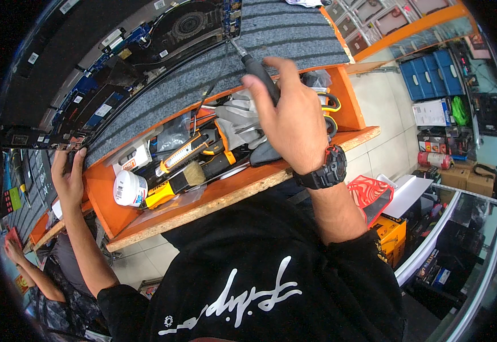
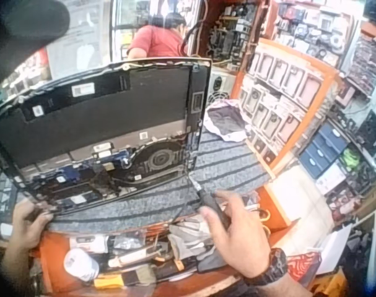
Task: The person removes the back cover of a Huawei tablet, cleans the screen with a cloth, and uses a screwdriver to adjust internal components. The person handles the tablet, a cleaning cloth, and a screwdriver throughout the process.
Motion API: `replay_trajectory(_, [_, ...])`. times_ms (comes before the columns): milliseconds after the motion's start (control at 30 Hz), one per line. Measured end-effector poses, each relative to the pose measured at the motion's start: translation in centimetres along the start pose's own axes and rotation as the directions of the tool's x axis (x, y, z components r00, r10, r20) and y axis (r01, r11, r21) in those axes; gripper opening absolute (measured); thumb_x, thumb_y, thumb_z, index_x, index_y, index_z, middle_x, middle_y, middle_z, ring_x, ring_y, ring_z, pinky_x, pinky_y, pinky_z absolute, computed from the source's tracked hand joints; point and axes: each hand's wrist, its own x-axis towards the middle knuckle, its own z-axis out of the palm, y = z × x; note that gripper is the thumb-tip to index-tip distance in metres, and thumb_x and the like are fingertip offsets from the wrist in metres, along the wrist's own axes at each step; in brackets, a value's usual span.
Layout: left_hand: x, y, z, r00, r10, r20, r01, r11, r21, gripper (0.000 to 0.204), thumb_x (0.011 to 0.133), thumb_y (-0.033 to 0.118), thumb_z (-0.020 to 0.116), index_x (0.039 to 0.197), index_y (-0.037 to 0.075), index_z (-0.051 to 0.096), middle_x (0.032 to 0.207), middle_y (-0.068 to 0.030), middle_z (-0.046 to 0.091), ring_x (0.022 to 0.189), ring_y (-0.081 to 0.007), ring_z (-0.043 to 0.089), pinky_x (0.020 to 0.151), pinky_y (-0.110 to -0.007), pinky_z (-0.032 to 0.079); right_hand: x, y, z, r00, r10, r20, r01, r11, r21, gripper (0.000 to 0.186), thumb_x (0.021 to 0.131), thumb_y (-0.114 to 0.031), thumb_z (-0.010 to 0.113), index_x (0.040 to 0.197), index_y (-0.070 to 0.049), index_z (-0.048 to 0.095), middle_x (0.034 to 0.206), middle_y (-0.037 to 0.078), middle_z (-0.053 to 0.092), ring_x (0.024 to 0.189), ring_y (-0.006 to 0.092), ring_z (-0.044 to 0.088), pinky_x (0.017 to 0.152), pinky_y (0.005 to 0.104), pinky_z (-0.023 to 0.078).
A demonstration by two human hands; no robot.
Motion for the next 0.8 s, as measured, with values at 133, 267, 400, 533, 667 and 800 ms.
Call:
replay_trajectory(133, [0.0, 0.0, 0.0, 1.000, 0.003, -0.002, -0.003, 1.000, -0.003, 0.022, 0.094, -0.002, 0.067, 0.116, -0.005, 0.067, 0.109, -0.0108, 0.066, 0.098, -0.0154, 0.061, 0.086, -0.026, 0.046, 0.0, 0.0, 0.0, 1.000, 0.014, -0.002, -0.014, 0.999, 0.039, 0.027, 0.097, -0.022, 0.068, 0.106, 0.002, 0.060, 0.073, 0.019, 0.067, 0.067, 0.0385, 0.068, 0.059, 0.0431, 0.050])
replay_trajectory(267, [0.0, -0.1, 0.2, 1.000, 0.006, -0.014, -0.006, 0.999, -0.036, 0.022, 0.094, -0.002, 0.067, 0.116, -0.006, 0.067, 0.109, -0.0110, 0.066, 0.098, -0.0155, 0.061, 0.086, -0.026, 0.046, 0.1, 0.9, -0.5, 0.998, 0.005, 0.063, 0.004, 0.990, -0.144, 0.032, 0.094, -0.019, 0.072, 0.113, 0.000, 0.055, 0.074, 0.017, 0.068, 0.066, 0.0368, 0.068, 0.058, 0.0421, 0.049])
replay_trajectory(400, [0.0, -0.1, 0.2, 1.000, 0.017, -0.016, -0.018, 1.000, -0.020, 0.022, 0.094, -0.002, 0.067, 0.116, -0.006, 0.067, 0.109, -0.0112, 0.066, 0.098, -0.0155, 0.061, 0.087, -0.026, 0.046, 0.0, -0.4, -0.6, 0.998, 0.049, 0.032, -0.051, 0.997, 0.052, 0.028, 0.096, -0.021, 0.069, 0.111, 0.001, 0.059, 0.075, 0.019, 0.068, 0.068, 0.0382, 0.068, 0.059, 0.0435, 0.050])
replay_trajectory(533, [0.1, 0.3, 0.3, 1.000, 0.019, -0.024, -0.019, 0.999, -0.028, 0.021, 0.094, -0.003, 0.067, 0.115, -0.006, 0.066, 0.108, -0.0109, 0.066, 0.098, -0.0154, 0.061, 0.086, -0.026, 0.046, -0.2, 0.7, -0.2, 1.000, -0.017, 0.002, 0.017, 0.999, -0.028, 0.030, 0.096, -0.020, 0.070, 0.114, 0.000, 0.058, 0.075, 0.019, 0.068, 0.069, 0.0372, 0.070, 0.060, 0.0432, 0.050])
replay_trajectory(667, [0.0, 0.2, 0.2, 1.000, 0.010, -0.019, -0.011, 1.000, -0.027, 0.021, 0.094, -0.002, 0.067, 0.115, -0.006, 0.067, 0.108, -0.0106, 0.066, 0.098, -0.0154, 0.061, 0.086, -0.026, 0.046, 0.0, 0.5, -0.1, 1.000, 0.006, -0.031, -0.007, 1.000, -0.030, 0.026, 0.096, -0.019, 0.069, 0.110, 0.001, 0.060, 0.075, 0.020, 0.068, 0.070, 0.0364, 0.070, 0.060, 0.0421, 0.051])
replay_trajectory(800, [0.0, 0.0, 0.1, 1.000, 0.013, -0.004, -0.013, 1.000, -0.004, 0.021, 0.094, -0.002, 0.067, 0.115, -0.006, 0.067, 0.109, -0.0107, 0.066, 0.099, -0.0157, 0.061, 0.087, -0.026, 0.046, 0.0, 0.1, -0.2, 1.000, 0.005, -0.016, -0.004, 0.999, 0.040, 0.022, 0.097, -0.020, 0.067, 0.102, 0.002, 0.063, 0.076, 0.022, 0.068, 0.070, 0.0372, 0.070, 0.060, 0.0425, 0.051])
